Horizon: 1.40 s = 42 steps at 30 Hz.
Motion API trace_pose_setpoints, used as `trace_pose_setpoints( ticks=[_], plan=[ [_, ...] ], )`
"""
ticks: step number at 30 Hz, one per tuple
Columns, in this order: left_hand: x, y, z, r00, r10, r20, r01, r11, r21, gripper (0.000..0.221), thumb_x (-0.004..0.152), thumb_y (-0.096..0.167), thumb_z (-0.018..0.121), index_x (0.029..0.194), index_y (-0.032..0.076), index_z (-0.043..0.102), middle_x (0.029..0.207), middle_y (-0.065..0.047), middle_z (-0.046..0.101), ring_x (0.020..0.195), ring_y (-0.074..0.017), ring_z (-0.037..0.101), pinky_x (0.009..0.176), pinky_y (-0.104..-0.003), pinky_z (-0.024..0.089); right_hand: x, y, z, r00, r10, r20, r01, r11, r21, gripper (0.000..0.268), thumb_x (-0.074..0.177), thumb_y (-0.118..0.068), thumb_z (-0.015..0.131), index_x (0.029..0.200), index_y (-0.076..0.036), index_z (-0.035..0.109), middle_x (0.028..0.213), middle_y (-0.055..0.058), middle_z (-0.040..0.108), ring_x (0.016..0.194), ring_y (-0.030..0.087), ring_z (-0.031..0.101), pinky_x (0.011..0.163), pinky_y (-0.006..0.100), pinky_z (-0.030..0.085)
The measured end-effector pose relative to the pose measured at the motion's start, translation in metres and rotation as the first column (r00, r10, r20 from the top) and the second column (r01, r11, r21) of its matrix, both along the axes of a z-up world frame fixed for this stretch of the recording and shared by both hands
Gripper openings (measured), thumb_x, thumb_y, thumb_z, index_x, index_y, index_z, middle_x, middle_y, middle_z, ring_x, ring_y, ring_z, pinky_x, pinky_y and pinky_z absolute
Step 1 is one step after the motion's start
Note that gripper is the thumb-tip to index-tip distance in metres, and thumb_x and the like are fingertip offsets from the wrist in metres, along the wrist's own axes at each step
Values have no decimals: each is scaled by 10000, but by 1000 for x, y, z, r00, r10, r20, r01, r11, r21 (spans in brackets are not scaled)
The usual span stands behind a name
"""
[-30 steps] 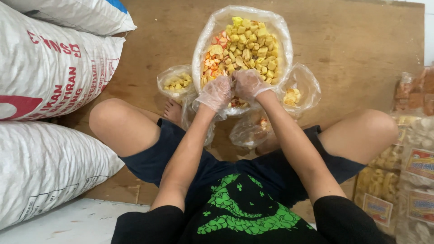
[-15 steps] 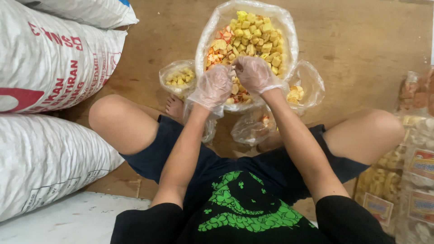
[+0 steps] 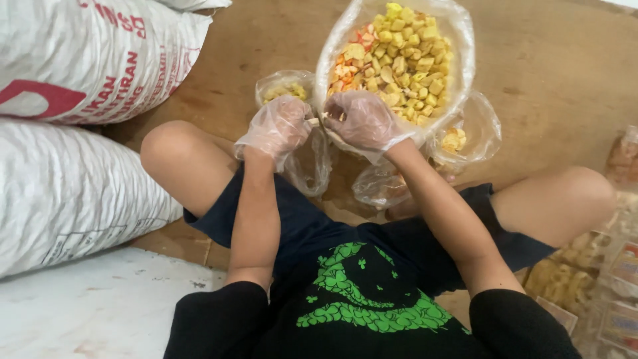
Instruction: Mixing and sorting different varieties of small snack crackers together in a large plastic bag by hand.
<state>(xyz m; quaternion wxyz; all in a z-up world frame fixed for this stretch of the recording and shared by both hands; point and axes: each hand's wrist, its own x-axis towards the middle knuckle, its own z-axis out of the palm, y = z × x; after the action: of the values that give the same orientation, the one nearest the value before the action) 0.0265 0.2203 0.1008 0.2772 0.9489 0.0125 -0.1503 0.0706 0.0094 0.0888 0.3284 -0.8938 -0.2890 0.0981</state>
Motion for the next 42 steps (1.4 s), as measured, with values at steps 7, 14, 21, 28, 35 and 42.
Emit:
trace_pose_setpoints(
  ticks=[7, 14, 21, 28, 35, 42],
  plan=[
    [-11, 20, -9, 995, 46, -92, -41, 998, 56, 330, 872, 394, 624, 904, 105, 780, 942, -180, 766, 1037, -405, 720, 879, -550, 579, -9, 26, -31, 998, 56, -11, -57, 985, -163, 258, 864, -475, 744, 965, -239, 713, 860, 40, 745, 920, 313, 731, 771, 489, 591],
    [-18, 21, 15, 990, 62, -126, -44, 989, 143, 329, 853, 302, 557, 878, 66, 786, 941, -175, 772, 1009, -387, 735, 829, -541, 606, -19, 40, -46, 991, 129, 30, -117, 956, -270, 256, 871, -471, 720, 954, -232, 682, 867, 44, 735, 933, 309, 732, 777, 489, 599],
    [-26, 12, 52, 981, 30, -192, 3, 985, 173, 325, 793, 281, 599, 914, 54, 798, 961, -185, 773, 1039, -392, 730, 864, -537, 602, -19, 39, -55, 986, 162, 33, -141, 931, -336, 266, 862, -486, 711, 962, -242, 677, 872, 7, 740, 932, 279, 743, 768, 465, 613],
    [-20, 20, 25, 998, -3, -56, 9, 993, 118, 324, 821, 308, 622, 872, 33, 786, 905, -210, 763, 954, -437, 736, 800, -550, 605, -12, 29, -28, 993, 120, -21, -120, 946, -302, 250, 901, -465, 677, 1009, -240, 703, 907, 45, 756, 970, 307, 735, 807, 490, 603],
    [-2, -11, 34, 981, -124, 150, 110, 989, 97, 244, 874, 260, 624, 808, 78, 773, 855, -198, 756, 917, -436, 733, 764, -539, 602, 11, -10, -5, 999, -34, 12, 36, 973, -229, 192, 911, -413, 702, 1034, -268, 733, 930, 17, 767, 988, 289, 729, 825, 491, 588],
    [29, -52, -49, 948, 10, 319, 35, 990, -134, 240, 842, 316, 705, 1044, 187, 717, 1013, -168, 724, 990, -431, 709, 863, -554, 586, 58, -79, -32, 964, -232, 134, 252, 954, -165, 119, 965, -330, 680, 1042, -258, 734, 921, 73, 732, 952, 318, 719, 850, 484, 577]
  ],
)
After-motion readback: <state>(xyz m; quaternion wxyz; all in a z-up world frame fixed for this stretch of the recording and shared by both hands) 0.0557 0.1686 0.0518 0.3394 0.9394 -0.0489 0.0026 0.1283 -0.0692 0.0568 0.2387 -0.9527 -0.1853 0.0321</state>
